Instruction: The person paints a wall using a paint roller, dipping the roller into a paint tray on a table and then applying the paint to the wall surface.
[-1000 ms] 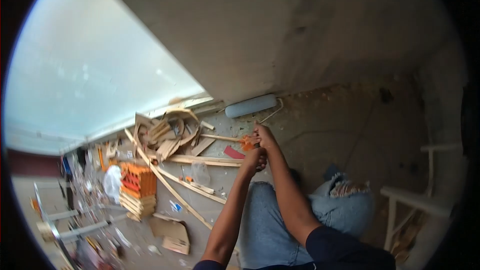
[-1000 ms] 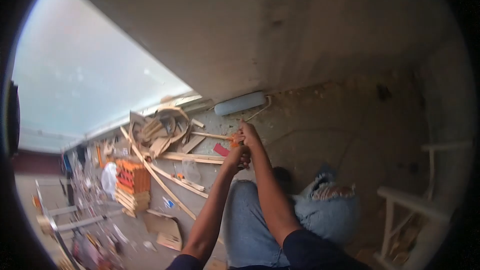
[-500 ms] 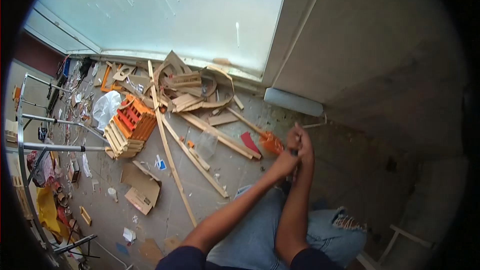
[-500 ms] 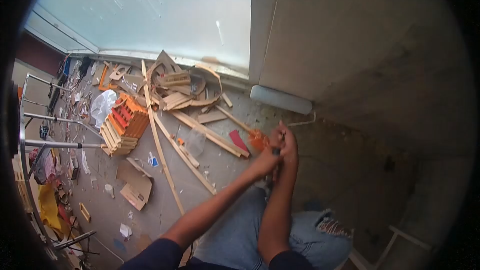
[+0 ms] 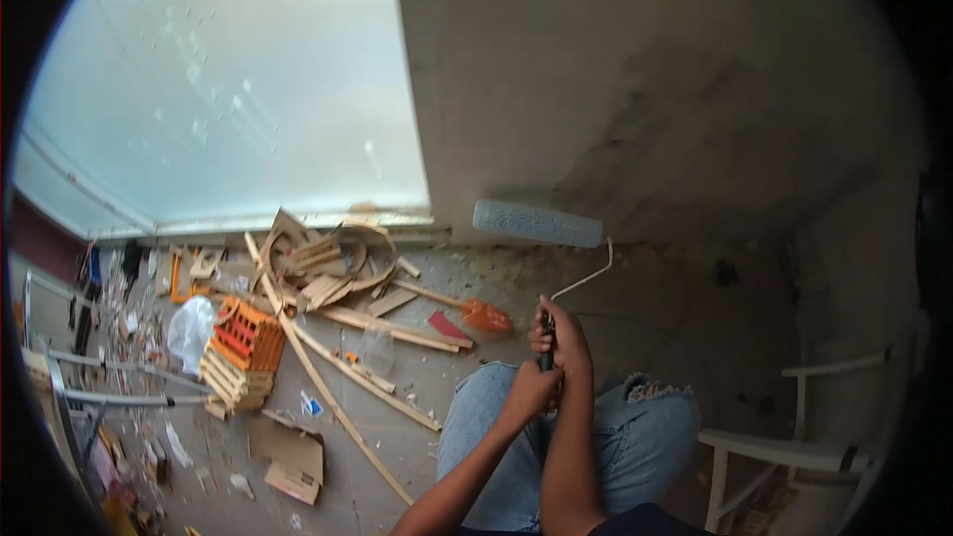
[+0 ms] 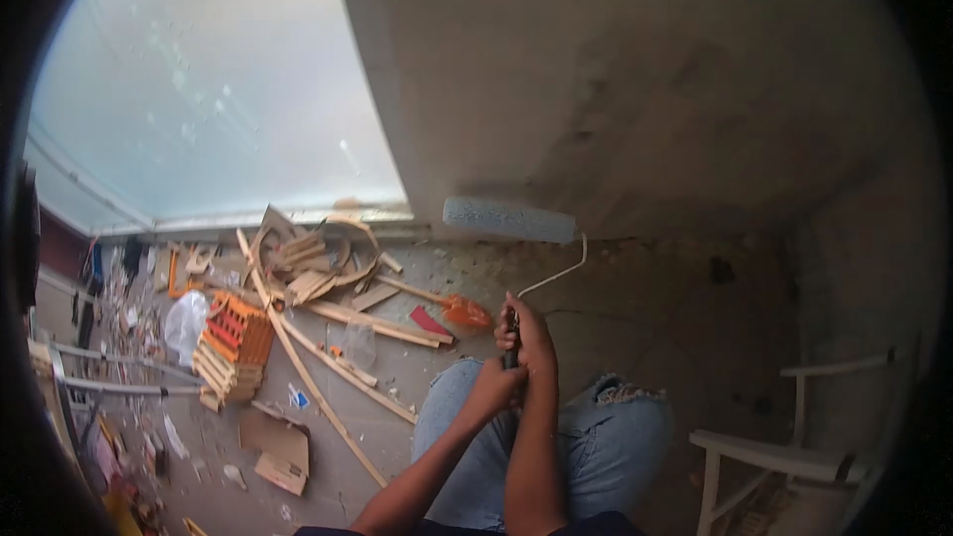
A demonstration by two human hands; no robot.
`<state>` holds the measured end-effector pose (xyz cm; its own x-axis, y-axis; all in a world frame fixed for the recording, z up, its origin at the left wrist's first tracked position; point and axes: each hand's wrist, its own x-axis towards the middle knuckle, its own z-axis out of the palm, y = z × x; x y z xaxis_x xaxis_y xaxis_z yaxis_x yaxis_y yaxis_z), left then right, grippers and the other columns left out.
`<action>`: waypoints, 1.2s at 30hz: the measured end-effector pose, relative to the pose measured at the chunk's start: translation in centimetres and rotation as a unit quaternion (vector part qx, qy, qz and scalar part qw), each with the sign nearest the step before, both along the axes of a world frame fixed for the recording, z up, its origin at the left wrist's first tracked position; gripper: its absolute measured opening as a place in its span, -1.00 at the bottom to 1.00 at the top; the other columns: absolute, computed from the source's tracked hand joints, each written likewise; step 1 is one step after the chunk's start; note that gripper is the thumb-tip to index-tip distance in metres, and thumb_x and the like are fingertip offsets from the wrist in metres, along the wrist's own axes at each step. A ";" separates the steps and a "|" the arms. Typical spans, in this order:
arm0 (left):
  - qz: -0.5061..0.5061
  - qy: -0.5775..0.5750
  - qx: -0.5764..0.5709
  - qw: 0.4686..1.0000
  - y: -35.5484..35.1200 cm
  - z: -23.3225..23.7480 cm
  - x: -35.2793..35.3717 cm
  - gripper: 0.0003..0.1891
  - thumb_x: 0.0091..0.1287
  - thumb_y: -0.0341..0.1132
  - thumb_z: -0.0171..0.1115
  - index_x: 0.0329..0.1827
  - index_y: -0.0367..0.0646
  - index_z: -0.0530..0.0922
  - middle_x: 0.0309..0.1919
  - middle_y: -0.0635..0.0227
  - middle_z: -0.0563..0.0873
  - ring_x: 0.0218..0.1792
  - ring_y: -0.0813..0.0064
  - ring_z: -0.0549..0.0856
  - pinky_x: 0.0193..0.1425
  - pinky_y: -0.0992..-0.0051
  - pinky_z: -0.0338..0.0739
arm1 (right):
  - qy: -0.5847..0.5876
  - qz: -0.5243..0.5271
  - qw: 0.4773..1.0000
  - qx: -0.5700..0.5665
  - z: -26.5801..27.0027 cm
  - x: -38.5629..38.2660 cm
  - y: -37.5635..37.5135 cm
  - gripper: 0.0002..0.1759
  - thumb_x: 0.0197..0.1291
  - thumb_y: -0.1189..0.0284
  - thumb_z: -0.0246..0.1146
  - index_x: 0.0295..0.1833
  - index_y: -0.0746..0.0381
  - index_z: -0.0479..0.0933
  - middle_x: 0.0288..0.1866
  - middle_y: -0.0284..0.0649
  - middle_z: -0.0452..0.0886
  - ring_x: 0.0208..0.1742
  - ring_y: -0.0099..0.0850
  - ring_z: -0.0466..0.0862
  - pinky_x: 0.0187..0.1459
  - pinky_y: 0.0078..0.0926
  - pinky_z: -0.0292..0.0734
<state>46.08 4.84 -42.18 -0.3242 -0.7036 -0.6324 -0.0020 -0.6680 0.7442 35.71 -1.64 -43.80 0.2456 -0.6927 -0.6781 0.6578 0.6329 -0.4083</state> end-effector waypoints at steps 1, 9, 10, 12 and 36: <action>-0.016 -0.019 -0.007 1.000 0.6 1.3 -0.5 -0.72 0.12 -0.26 0.12 -0.49 -0.39 0.45 -0.75 0.27 0.52 -0.77 0.44 0.54 -0.70 0.46 0.39 | 0.122 -0.010 0.992 -0.037 1.8 -0.2 0.9 -0.70 0.26 0.20 0.06 -0.45 0.14 0.31 -0.69 -0.33 0.34 -0.77 -0.60 0.28 -0.75 -0.65 0.18; -0.047 -0.019 -0.109 0.993 5.0 7.7 -7.0 -0.60 0.19 -0.17 0.13 -0.30 -0.47 0.44 -0.66 0.19 0.58 -0.67 0.47 0.59 -0.61 0.47 0.44 | 0.394 -0.048 0.909 -0.127 11.2 -4.9 6.7 -0.68 0.34 0.11 -0.11 -0.33 0.12 0.26 -0.66 -0.31 0.38 -0.73 -0.61 0.33 -0.72 -0.62 0.23; -0.049 -0.010 -0.102 0.994 5.6 8.2 -7.3 -0.60 0.17 -0.18 0.14 -0.27 -0.49 0.44 -0.64 0.19 0.58 -0.64 0.50 0.59 -0.59 0.49 0.43 | 0.367 -0.064 0.919 -0.131 11.5 -5.3 7.2 -0.67 0.34 0.10 -0.11 -0.34 0.12 0.25 -0.67 -0.33 0.34 -0.74 -0.62 0.29 -0.73 -0.64 0.20; -0.043 -0.015 -0.176 0.983 6.1 8.9 -7.8 -0.62 0.19 -0.19 0.14 -0.30 -0.47 0.43 -0.64 0.21 0.58 -0.65 0.51 0.58 -0.61 0.50 0.41 | 0.309 -0.093 0.936 -0.143 12.3 -6.1 7.5 -0.66 0.34 0.08 -0.10 -0.35 0.10 0.24 -0.70 -0.38 0.26 -0.77 -0.65 0.22 -0.75 -0.67 0.14; 0.096 0.030 -0.363 0.926 -4.6 5.4 -19.9 -0.65 0.13 -0.26 0.14 -0.32 -0.50 0.42 -0.56 0.07 0.61 -0.54 0.43 0.61 -0.45 0.41 0.44 | 0.313 -0.087 0.912 -0.251 15.1 -15.6 -2.3 -0.54 0.28 0.07 0.00 -0.54 0.17 0.24 -0.78 -0.40 0.21 -0.84 -0.63 0.17 -0.80 -0.61 0.07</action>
